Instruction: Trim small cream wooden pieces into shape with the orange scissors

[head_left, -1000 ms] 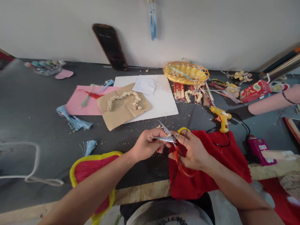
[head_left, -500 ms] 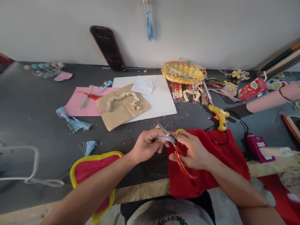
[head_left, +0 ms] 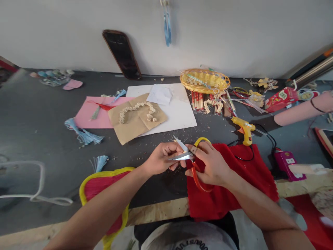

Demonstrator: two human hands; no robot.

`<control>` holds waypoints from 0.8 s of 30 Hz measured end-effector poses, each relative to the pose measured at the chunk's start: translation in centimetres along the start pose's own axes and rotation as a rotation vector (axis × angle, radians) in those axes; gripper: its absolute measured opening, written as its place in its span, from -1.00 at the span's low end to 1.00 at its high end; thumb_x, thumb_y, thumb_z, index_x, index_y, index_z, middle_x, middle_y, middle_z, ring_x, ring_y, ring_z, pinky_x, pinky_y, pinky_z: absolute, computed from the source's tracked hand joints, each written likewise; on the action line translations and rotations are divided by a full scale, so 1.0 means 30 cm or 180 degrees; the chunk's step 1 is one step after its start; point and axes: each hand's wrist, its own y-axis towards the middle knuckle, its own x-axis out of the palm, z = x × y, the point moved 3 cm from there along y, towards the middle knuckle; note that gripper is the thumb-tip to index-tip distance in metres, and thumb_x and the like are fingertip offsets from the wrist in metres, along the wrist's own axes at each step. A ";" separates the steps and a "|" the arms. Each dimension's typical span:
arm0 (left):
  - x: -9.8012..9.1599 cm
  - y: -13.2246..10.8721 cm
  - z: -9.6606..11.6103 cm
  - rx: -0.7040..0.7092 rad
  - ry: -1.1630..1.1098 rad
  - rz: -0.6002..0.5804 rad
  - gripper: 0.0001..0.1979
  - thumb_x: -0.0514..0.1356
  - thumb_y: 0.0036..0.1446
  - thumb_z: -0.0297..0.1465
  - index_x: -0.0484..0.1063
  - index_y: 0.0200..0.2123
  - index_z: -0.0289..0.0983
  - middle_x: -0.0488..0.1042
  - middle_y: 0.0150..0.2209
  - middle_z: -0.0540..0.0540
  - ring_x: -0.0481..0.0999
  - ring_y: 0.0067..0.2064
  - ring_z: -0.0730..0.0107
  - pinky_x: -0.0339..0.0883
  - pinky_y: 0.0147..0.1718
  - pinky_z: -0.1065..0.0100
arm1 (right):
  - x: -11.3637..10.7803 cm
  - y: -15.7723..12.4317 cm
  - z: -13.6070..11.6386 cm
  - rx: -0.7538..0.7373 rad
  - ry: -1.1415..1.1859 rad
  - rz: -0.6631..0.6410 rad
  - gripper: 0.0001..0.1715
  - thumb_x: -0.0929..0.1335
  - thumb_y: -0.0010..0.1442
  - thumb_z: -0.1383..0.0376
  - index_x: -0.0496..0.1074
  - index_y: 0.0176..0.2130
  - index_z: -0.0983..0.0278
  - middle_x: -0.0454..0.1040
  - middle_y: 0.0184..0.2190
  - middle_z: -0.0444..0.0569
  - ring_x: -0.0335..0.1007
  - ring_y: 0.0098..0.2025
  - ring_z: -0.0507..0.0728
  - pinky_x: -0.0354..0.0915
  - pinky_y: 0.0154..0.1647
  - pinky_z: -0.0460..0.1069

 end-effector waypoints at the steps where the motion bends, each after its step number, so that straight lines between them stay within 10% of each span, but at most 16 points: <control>1: 0.000 0.001 0.000 -0.0038 -0.0040 -0.0015 -0.67 0.34 0.02 -0.18 0.46 -0.46 -0.37 0.53 -0.57 -0.11 0.26 -0.71 0.63 0.14 -0.72 0.52 | 0.002 -0.001 0.000 -0.0033 0.0026 0.0010 -0.21 0.42 0.09 -0.01 0.28 0.19 0.31 0.35 -0.17 0.10 0.27 -0.09 0.26 0.36 0.00 0.20; 24: 0.018 -0.003 0.001 0.0767 0.0522 0.0330 -0.69 0.28 0.11 -0.19 0.46 -0.46 -0.34 0.52 -0.51 -0.10 0.32 -0.61 0.57 0.25 -0.61 0.48 | -0.030 -0.001 -0.025 0.0205 0.0721 -0.0125 -0.35 0.40 0.14 0.03 0.33 0.14 0.26 0.44 -0.13 0.09 0.39 -0.07 0.22 0.39 -0.02 0.12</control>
